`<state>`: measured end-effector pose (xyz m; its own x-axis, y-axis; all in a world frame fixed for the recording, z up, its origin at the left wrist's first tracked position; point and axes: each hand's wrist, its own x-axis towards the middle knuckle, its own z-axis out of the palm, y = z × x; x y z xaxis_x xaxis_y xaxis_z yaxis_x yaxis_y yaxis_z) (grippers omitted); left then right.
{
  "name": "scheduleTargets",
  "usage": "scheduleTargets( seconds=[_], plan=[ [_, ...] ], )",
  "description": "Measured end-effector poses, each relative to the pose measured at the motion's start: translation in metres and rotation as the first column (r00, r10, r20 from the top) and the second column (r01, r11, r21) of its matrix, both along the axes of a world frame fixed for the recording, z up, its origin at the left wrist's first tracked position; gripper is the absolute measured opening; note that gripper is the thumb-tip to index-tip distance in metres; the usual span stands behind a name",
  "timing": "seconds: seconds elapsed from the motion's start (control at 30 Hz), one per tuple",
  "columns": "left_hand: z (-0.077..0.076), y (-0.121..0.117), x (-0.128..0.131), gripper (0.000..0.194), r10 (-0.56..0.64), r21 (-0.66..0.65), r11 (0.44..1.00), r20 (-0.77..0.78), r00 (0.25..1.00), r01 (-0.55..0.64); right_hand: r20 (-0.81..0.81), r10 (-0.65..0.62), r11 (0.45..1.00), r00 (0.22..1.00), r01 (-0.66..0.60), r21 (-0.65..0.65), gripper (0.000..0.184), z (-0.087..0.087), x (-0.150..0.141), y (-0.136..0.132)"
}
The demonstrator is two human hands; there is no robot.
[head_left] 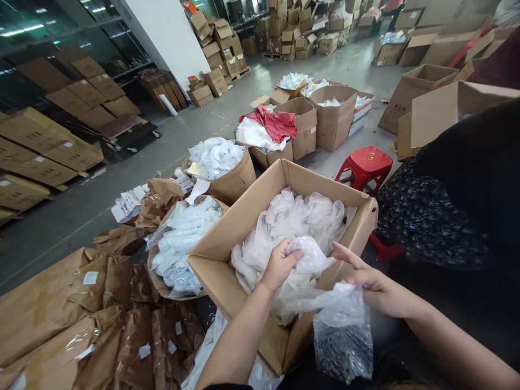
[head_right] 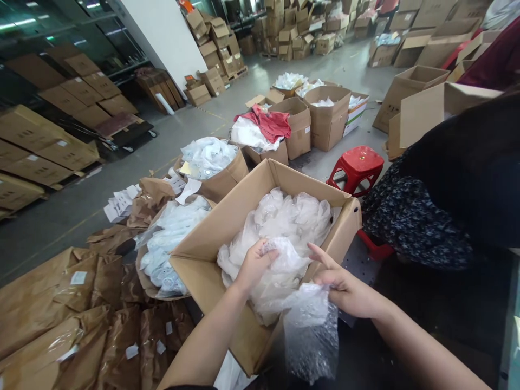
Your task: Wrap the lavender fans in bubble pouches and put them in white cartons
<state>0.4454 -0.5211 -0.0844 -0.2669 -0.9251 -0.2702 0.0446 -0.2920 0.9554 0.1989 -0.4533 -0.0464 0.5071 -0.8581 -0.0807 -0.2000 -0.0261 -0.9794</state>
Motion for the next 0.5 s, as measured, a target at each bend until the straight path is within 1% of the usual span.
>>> scheduleTargets(
  seconds=[0.07, 0.1, 0.13, 0.17, 0.2, 0.23, 0.27, 0.3, 0.33, 0.37, 0.4, 0.43, 0.47, 0.5],
  plan=[
    [0.016, 0.015, -0.011, 0.029, -0.042, 0.027, 0.999, -0.028, 0.999, 0.043, -0.081, 0.009, 0.994, 0.997, -0.018, -0.109, 0.015, 0.004, 0.008, -0.001],
    [0.022, 0.021, -0.015, 0.029, -0.013, 0.056, 0.998, -0.076, 0.997, 0.017, -0.099, 0.019, 0.992, 0.995, -0.032, -0.126, 0.015, 0.005, 0.011, -0.001],
    [0.027, 0.026, -0.018, 0.030, 0.055, 0.089, 0.995, -0.143, 0.988, -0.043, -0.100, 0.028, 0.992, 0.995, -0.040, -0.119, 0.015, 0.003, 0.014, 0.000],
    [0.030, 0.029, -0.019, 0.031, 0.154, 0.119, 0.984, -0.214, 0.964, -0.131, -0.087, 0.028, 0.995, 0.996, -0.036, -0.094, 0.016, 0.000, 0.017, 0.002],
    [0.032, 0.031, -0.020, 0.032, 0.264, 0.141, 0.962, -0.275, 0.925, -0.233, -0.066, 0.018, 0.998, 0.998, -0.022, -0.056, 0.018, -0.004, 0.020, 0.005],
    [0.033, 0.032, -0.019, 0.033, 0.360, 0.148, 0.933, -0.314, 0.879, -0.329, -0.046, 0.003, 1.000, 0.999, -0.004, -0.011, 0.019, -0.009, 0.021, 0.009],
    [0.032, 0.032, -0.018, 0.034, 0.426, 0.140, 0.904, -0.328, 0.843, -0.403, -0.030, -0.012, 1.000, 0.999, 0.013, 0.028, 0.019, -0.013, 0.022, 0.014],
    [0.031, 0.031, -0.016, 0.036, 0.467, 0.120, 0.883, -0.318, 0.825, -0.454, -0.022, -0.015, 0.999, 1.000, 0.016, 0.050, 0.019, -0.017, 0.022, 0.019],
    [0.029, 0.032, -0.015, 0.036, 0.495, 0.087, 0.866, -0.278, 0.823, -0.492, -0.023, -0.001, 0.999, 1.000, 0.002, 0.047, 0.019, -0.018, 0.021, 0.023],
    [0.028, 0.033, -0.015, 0.036, 0.513, 0.036, 0.855, -0.207, 0.833, -0.518, -0.036, 0.021, 1.000, 0.999, -0.020, 0.018, 0.019, -0.017, 0.019, 0.027],
    [0.028, 0.036, -0.016, 0.035, 0.524, -0.035, 0.847, -0.110, 0.844, -0.530, -0.060, 0.036, 0.999, 0.998, -0.038, -0.028, 0.019, -0.014, 0.015, 0.030],
    [0.030, 0.040, -0.017, 0.034, 0.522, -0.122, 0.846, 0.000, 0.853, -0.519, -0.092, 0.037, 0.996, 0.995, -0.044, -0.079, 0.019, -0.008, 0.011, 0.033],
    [0.033, 0.046, -0.020, 0.032, 0.494, -0.209, 0.860, 0.108, 0.863, -0.466, -0.126, 0.026, 0.991, 0.992, -0.042, -0.125, 0.019, -0.001, 0.007, 0.034],
    [0.039, 0.053, -0.024, 0.030, 0.420, -0.273, 0.892, 0.200, 0.885, -0.361, -0.154, 0.013, 0.986, 0.988, -0.038, -0.161, 0.019, 0.007, 0.003, 0.035]
  ],
)
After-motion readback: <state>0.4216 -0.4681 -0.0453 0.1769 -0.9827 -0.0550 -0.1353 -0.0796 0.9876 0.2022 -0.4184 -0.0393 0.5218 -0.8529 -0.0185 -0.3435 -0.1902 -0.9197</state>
